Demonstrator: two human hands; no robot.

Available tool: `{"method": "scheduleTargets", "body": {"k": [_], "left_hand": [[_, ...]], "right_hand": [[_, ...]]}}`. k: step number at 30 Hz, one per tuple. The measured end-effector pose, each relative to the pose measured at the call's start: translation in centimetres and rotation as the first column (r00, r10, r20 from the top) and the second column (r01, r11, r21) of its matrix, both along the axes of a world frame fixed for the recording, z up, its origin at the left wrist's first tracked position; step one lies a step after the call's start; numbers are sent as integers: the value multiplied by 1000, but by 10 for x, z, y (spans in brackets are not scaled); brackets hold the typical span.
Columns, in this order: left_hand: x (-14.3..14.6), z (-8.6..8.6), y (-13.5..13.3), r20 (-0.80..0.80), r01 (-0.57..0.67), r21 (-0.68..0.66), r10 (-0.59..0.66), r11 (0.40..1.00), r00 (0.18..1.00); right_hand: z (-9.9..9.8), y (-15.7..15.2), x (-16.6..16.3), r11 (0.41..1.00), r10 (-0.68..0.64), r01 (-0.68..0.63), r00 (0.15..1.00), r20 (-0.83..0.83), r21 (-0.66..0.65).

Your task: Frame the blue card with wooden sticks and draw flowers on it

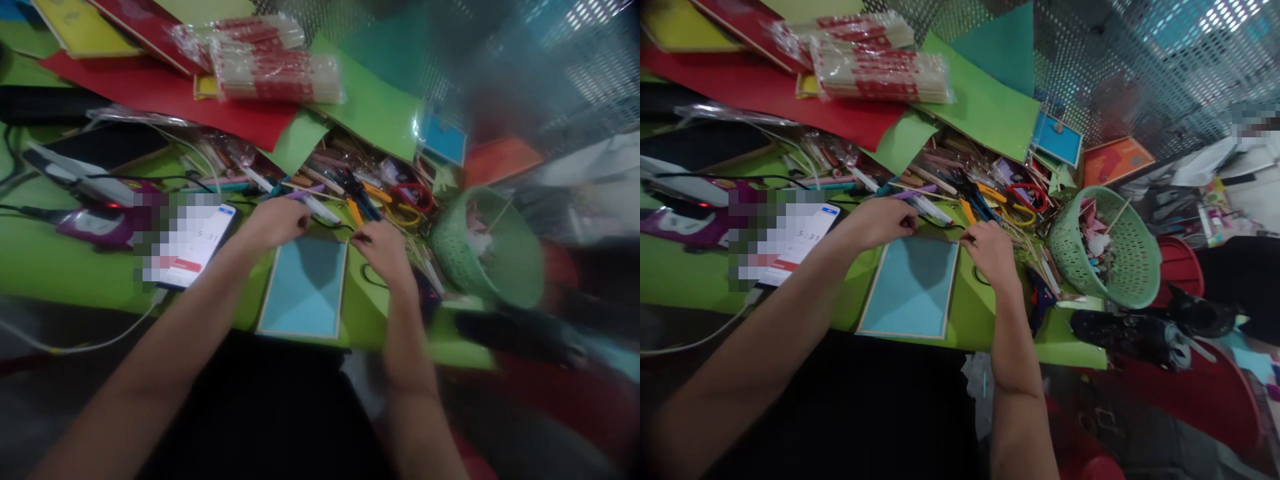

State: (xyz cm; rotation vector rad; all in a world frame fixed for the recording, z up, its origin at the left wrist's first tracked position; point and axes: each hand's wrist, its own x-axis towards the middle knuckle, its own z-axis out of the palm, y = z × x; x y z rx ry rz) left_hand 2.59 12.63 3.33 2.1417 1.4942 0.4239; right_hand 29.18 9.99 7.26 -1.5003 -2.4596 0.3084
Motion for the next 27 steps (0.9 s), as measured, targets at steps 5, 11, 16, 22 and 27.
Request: {"method": "scheduleTargets", "body": {"k": [5,11,16,22,27], "left_hand": [[1,-2,1,-20,-7,2,7,1000,1000],[3,1,-1,-87,-5,11,6,1000,996],[4,5,-3,-149,2,-1,-3,1000,989],[3,12,-3,-212,21,-34,-28,999,977],[3,15,-4,-242,27,-37,-35,999,970]], "right_hand": [[-2,-6,-9,997,46,-40,995,85,-67],[5,-9,-9,992,51,-41,995,84,-115],[9,-8,-7,992,27,-17,997,74,-128],[13,-11,-8,975,102,-83,991,81,-205],[14,-10,-6,983,63,-43,992,113,-176]]}}
